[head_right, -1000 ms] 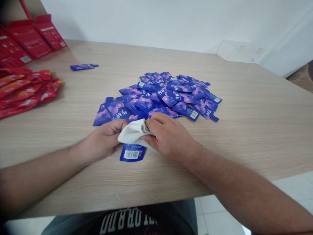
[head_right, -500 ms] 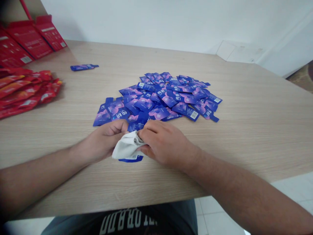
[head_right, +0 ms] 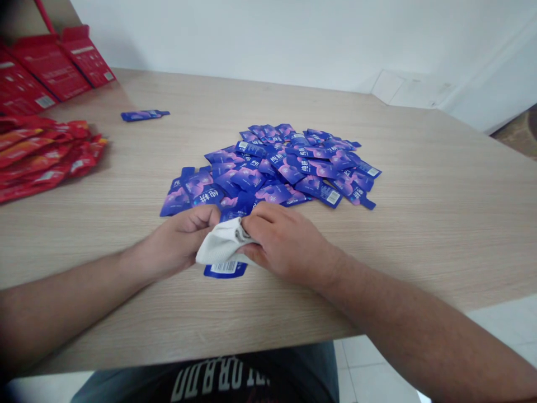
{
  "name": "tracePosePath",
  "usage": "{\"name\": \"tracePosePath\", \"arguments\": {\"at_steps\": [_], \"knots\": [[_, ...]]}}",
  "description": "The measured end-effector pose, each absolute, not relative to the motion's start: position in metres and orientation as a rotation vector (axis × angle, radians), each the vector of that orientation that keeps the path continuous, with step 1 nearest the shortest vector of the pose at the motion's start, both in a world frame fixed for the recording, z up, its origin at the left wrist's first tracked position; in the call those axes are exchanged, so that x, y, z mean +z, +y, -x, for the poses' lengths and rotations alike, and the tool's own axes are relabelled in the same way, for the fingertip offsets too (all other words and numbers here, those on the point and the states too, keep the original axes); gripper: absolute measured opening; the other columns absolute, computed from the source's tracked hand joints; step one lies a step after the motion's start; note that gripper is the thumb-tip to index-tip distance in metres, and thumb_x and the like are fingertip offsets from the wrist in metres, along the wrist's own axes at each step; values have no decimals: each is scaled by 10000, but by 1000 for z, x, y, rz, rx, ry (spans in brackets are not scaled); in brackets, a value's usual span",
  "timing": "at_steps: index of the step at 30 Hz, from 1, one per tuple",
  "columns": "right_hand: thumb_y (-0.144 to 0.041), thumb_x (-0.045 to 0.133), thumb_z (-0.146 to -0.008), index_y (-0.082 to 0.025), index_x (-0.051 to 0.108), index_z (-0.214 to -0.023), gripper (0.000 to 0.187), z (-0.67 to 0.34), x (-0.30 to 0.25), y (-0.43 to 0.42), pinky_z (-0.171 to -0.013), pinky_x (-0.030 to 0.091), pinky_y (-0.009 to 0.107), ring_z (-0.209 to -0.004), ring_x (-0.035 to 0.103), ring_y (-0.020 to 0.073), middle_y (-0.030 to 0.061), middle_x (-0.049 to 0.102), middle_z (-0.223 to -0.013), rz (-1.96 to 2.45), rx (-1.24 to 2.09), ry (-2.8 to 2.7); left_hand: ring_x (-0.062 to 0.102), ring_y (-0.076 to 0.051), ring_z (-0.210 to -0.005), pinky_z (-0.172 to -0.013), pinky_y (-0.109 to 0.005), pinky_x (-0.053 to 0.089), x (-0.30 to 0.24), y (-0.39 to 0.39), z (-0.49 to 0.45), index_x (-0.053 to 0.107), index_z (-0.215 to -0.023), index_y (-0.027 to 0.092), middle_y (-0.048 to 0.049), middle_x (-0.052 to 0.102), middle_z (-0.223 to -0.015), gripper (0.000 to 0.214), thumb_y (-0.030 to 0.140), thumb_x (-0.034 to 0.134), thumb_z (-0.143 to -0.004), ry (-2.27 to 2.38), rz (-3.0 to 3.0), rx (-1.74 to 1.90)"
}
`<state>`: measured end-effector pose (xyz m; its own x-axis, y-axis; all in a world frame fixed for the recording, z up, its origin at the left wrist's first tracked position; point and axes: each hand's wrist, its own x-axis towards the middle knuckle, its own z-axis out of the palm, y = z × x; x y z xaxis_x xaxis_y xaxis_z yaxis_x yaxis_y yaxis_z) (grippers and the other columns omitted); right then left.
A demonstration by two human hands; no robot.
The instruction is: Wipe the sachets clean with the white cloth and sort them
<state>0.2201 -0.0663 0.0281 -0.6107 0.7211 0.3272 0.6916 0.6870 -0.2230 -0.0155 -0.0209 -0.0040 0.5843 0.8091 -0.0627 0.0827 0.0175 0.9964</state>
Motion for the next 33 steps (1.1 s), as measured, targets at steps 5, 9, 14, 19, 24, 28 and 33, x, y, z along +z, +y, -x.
{"name": "tracePosePath", "arguments": {"at_steps": [5,9,14,19,24,28,33], "knots": [[-381,610,-994,-188,577,-977,196,-221,27,-66,-824,475,371,-942,581,245,84,615,-993,1137,88,-2492,455,-82,-537,-514,-200,357,-5,-21,15,520,-783,192,50,531,-619,197,289,662,-881,811,-1456,672],[-384,608,-996,-190,571,-976,199,-222,28,-66,-819,481,371,-935,580,243,85,615,-996,1141,88,-2480,454,-80,-547,-526,-198,367,-5,-20,15,520,-776,190,51,528,-623,197,277,661,-882,779,-1458,663],[-375,609,-994,-188,574,-981,190,-220,30,-69,-826,483,377,-946,580,244,89,617,-1012,1157,87,-2467,459,-84,-556,-531,-203,364,-3,-21,15,529,-774,187,40,539,-636,236,330,673,-897,775,-1468,670],[-339,640,-974,-192,587,-955,158,-220,31,-70,-785,476,361,-899,582,231,67,613,-963,1100,98,-2545,425,-80,-534,-506,-203,322,-2,-23,16,519,-783,191,49,509,-620,273,364,696,-898,814,-1473,699],[-359,627,-983,-164,598,-984,197,-225,30,-63,-830,483,371,-959,597,253,107,634,-1011,1180,8,-2415,397,-66,-537,-515,-196,325,-4,-22,16,511,-766,183,58,477,-628,259,319,667,-922,756,-1482,671],[-322,659,-961,-179,621,-965,148,-222,28,-68,-814,481,359,-927,590,234,76,631,-991,1035,78,-2543,407,-73,-533,-506,-201,316,-3,-22,15,504,-784,189,59,481,-621,240,315,660,-916,792,-1481,663],[-293,658,-958,-196,631,-993,106,-222,28,-70,-801,480,357,-917,588,227,67,637,-1002,969,120,-2619,415,-81,-534,-504,-206,321,0,-25,13,487,-794,196,55,491,-625,236,325,638,-922,790,-1458,680]]}}
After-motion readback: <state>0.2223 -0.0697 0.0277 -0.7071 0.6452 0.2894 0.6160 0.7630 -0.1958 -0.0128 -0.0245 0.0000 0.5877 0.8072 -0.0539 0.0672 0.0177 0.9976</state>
